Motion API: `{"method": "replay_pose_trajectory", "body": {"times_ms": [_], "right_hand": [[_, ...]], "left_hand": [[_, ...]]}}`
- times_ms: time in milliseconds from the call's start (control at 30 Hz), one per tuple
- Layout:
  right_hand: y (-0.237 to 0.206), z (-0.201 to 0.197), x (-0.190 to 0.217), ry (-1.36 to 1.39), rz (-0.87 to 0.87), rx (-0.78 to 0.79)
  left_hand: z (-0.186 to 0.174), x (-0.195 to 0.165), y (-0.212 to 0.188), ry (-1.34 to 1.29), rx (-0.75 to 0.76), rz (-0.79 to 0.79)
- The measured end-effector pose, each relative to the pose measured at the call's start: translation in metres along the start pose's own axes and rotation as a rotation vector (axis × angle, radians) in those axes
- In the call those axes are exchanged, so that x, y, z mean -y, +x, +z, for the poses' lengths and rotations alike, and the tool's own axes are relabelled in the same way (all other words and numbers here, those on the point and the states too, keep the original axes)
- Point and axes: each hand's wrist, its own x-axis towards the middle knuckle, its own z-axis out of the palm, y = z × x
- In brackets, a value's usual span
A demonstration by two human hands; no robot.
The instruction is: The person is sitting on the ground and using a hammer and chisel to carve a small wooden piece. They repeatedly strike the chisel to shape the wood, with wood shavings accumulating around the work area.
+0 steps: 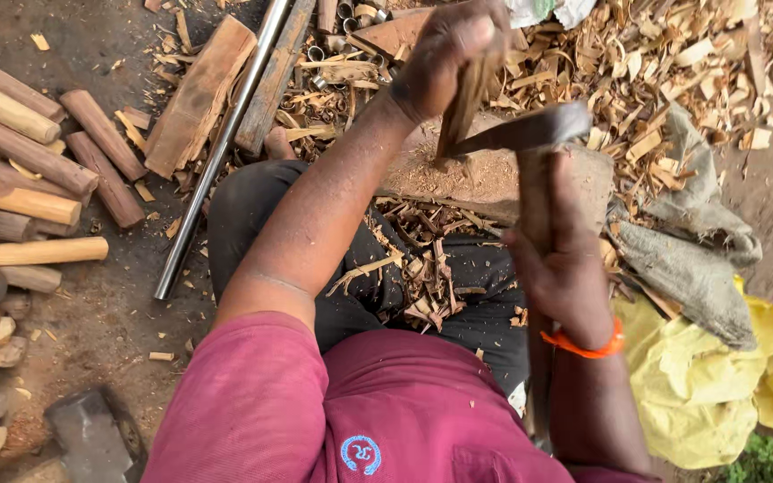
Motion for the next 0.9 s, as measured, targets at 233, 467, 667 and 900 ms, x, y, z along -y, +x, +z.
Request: {"method": "replay_pose_trajectory", "body": {"times_ms": [233, 467, 667, 900], "right_hand": [[-0.017, -0.005, 0.078, -0.026, -0.327, -0.106], [0.003, -0.006, -0.028, -0.671, -0.182, 0.072], [-0.022, 0.003, 0.041, -0.157, -0.010, -0.148], [0.001, 0.025, 0.024, -1.213, -0.264, -0.132]], "left_hand": [[-0.006, 0.016, -0.007, 0.150, 0.012, 0.023], [-0.008, 0.012, -0.009, 0.192, -0.066, 0.001], [-0.015, 0.015, -0.008, 0.222, 0.077, 0.001], [-0.020, 0.029, -0.026, 0.229, -0.050, -0.082]]}}
